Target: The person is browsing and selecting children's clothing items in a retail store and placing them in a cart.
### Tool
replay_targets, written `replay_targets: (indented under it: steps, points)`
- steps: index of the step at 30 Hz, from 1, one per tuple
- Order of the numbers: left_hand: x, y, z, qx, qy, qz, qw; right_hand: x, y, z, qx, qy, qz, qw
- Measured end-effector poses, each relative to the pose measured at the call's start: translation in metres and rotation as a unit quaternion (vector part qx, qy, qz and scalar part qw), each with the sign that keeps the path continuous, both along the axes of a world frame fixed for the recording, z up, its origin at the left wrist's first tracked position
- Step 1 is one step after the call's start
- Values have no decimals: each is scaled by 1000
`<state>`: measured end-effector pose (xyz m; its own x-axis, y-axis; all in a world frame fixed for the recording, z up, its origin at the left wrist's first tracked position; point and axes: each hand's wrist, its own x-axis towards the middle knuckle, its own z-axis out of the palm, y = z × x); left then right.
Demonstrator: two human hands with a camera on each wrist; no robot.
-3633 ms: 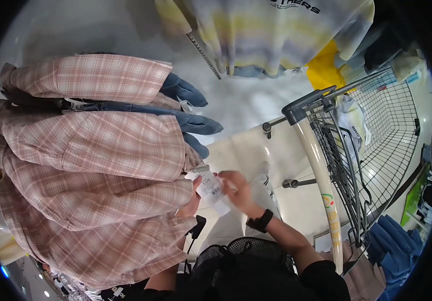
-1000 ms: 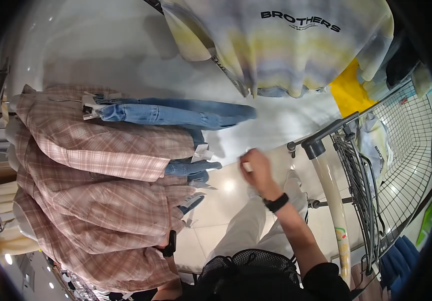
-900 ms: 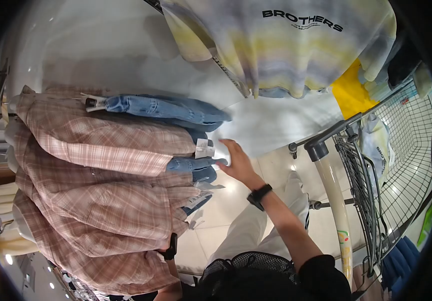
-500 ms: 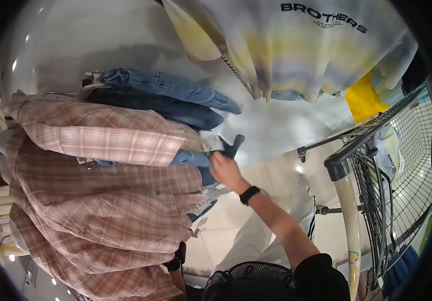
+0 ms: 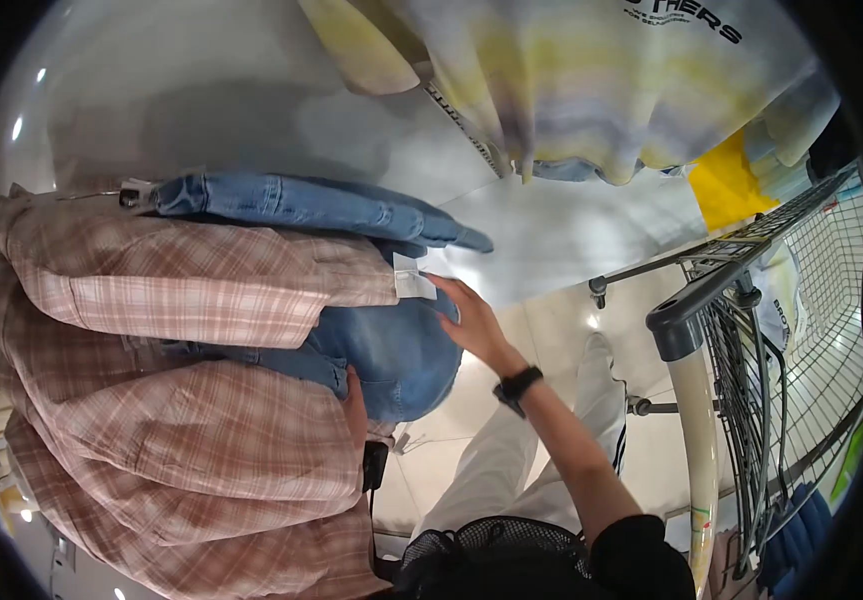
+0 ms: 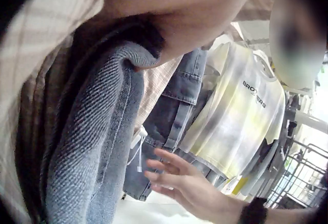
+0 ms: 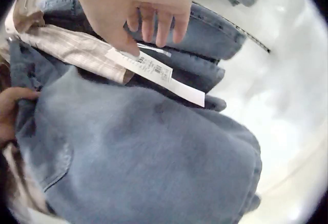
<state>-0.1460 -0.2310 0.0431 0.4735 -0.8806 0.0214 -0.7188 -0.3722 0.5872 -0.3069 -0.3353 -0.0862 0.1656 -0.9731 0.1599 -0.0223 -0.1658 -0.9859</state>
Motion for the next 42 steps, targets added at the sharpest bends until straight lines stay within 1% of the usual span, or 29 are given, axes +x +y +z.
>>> replay_targets:
  steps: [1, 2, 4, 5, 6, 7, 8, 10, 11, 12, 14, 17, 20, 21, 23, 26, 27, 28, 30, 31, 32, 33, 34, 36, 37, 38, 39, 41, 42]
  points:
    - [2, -3, -2, -2, -8, 3, 1000, 5, -21, 3, -44, 15, 42, 998]
    - [3, -3, -6, -4, -18, 8, 1000, 14, -42, -6, -44, 11, 41, 998]
    - [11, -3, -13, -7, -48, 34, 998, 36, -75, -32, -41, 91, 207, 973]
    - [16, -1, -15, -3, -75, 64, 995, 37, -87, -32, 12, 99, 264, 959]
    - [15, 0, -12, -3, -79, 65, 995, 37, -93, -28, 64, 107, 320, 939]
    - [11, -1, -9, 6, -89, 73, 993, 26, -91, -15, 81, 50, 326, 940]
    - [7, -2, -7, 15, -98, 80, 992, 12, -85, -2, 59, -14, 326, 944]
    - [1, -4, -1, 21, -76, 75, 994, 4, -69, -7, 134, -42, 339, 930]
    - [-4, -6, 2, 20, -46, 66, 997, 1, -54, -16, 114, -115, 306, 938]
    - [-7, -9, 7, 24, -11, 63, 998, -12, -40, -10, 203, -147, 340, 906]
    - [-20, -16, 17, 37, 69, 71, 994, -28, -14, 8, 309, -237, 356, 849]
    - [-23, -19, 18, 56, 152, 92, 983, -36, 8, 23, 296, -262, 373, 839]
    - [18, -5, -26, -15, 58, 11, 998, -38, 20, 24, 284, -241, 358, 856]
    - [17, -6, -29, -15, 59, 10, 998, -38, 22, 23, 296, -235, 355, 855]
    - [15, -7, -33, -6, 71, 58, 996, -39, 26, 26, 299, -237, 341, 859]
    - [-1, -10, -18, -1, 49, 22, 999, -39, 28, 27, 308, -235, 308, 869]
    - [10, -5, -28, -4, 49, 22, 999, -37, 30, 25, 317, -231, 287, 874]
    - [31, 3, -48, 26, 1, 29, 999, -32, 32, 18, 314, -228, 289, 875]
    - [31, 4, -44, 49, -45, 35, 997, -27, 31, 4, 293, -158, 201, 921]
    - [24, 6, -40, 108, -18, -120, 987, -32, 29, 0, 272, -121, 180, 937]
    - [6, 13, -32, 145, -2, -219, 965, -36, 30, 1, 272, -118, 180, 938]
    - [-12, 19, -25, 178, 24, -314, 932, -38, 33, 3, 258, -27, 98, 961]
    - [-29, 32, -20, 191, 36, -355, 914, -38, 36, 4, 241, 64, 18, 968]
    - [-42, 61, -11, 260, 61, -493, 828, -41, 47, -14, 202, 118, -2, 972]
    - [-35, 80, -25, 359, 83, -525, 767, -40, 60, -16, 186, 148, 16, 971]
    - [-24, 94, -37, 419, 100, -524, 735, -39, 65, -19, 162, 180, 32, 970]
    - [-2, 117, -73, 466, 102, -515, 712, -38, 77, -20, 166, 187, 61, 966]
    - [31, 139, -96, 504, 97, -468, 719, -28, 100, -28, 169, 196, 137, 956]
    - [46, 148, -102, 507, 96, -440, 735, -21, 110, -37, 226, 147, 199, 942]
